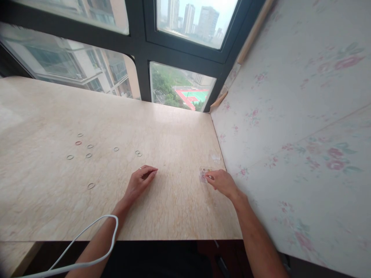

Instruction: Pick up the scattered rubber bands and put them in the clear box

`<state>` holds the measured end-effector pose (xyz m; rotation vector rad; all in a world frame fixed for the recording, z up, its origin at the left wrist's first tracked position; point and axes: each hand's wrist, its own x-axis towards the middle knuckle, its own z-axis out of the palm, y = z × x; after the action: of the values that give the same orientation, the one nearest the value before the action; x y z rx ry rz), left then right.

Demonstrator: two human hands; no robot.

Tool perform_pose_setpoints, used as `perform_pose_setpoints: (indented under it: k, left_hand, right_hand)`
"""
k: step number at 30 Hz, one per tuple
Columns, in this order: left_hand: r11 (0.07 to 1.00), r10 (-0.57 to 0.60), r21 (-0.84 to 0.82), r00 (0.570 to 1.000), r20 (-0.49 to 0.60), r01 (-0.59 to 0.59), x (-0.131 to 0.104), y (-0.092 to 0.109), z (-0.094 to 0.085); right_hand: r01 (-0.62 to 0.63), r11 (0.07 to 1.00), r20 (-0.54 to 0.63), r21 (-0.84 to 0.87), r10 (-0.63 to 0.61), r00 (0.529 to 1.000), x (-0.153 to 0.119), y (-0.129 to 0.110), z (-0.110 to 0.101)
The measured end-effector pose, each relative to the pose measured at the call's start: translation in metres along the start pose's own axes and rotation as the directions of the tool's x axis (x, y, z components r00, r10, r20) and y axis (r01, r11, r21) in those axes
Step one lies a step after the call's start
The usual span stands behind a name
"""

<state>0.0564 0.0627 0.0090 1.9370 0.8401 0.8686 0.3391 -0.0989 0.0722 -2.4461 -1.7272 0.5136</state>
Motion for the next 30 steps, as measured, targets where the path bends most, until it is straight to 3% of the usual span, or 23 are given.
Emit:
perform_pose_setpoints:
  k: [8, 12, 14, 19, 21, 26, 30]
  left_hand:
    - [1.000, -0.008, -0.002, 1.000, 0.003, 0.008, 0.000, -0.001, 0.000]
    - [1.000, -0.006, -0.008, 1.000, 0.008, 0.006, 0.000, -0.002, 0.001]
    - [1.000, -0.005, -0.016, 1.000, 0.011, 0.005, 0.000, -0.003, 0.001]
    - [0.999, -0.004, -0.047, 1.000, 0.001, 0.004, -0.002, -0.003, -0.001]
    - [0.998, -0.018, -0.068, 1.000, 0.002, 0.018, -0.003, -0.003, -0.003]
    - [0.971, -0.114, -0.212, 0.993, 0.016, 0.115, -0.006, -0.008, -0.013]
    - [0.948, -0.207, -0.257, 0.977, -0.052, 0.187, 0.001, -0.020, -0.043]
  right_hand:
    - [-0.044, 0.998, -0.067, 0.045, 0.047, 0.997, -0.003, -0.007, -0.002]
    - [0.026, 0.993, -0.227, 0.115, 0.001, 0.974, -0.014, -0.025, 0.005]
    - [0.096, 0.982, -0.273, 0.163, -0.049, 0.961, -0.020, -0.040, 0.016]
    - [0.206, 0.942, -0.187, 0.267, -0.159, 0.969, -0.026, -0.077, 0.061]
    - [0.221, 0.943, -0.204, 0.250, -0.172, 0.964, -0.025, -0.085, 0.078]
    - [0.229, 0.962, -0.385, 0.150, -0.157, 0.910, -0.021, -0.087, 0.106]
    - [0.261, 0.953, -0.420, 0.152, -0.177, 0.890, -0.023, -0.082, 0.114]
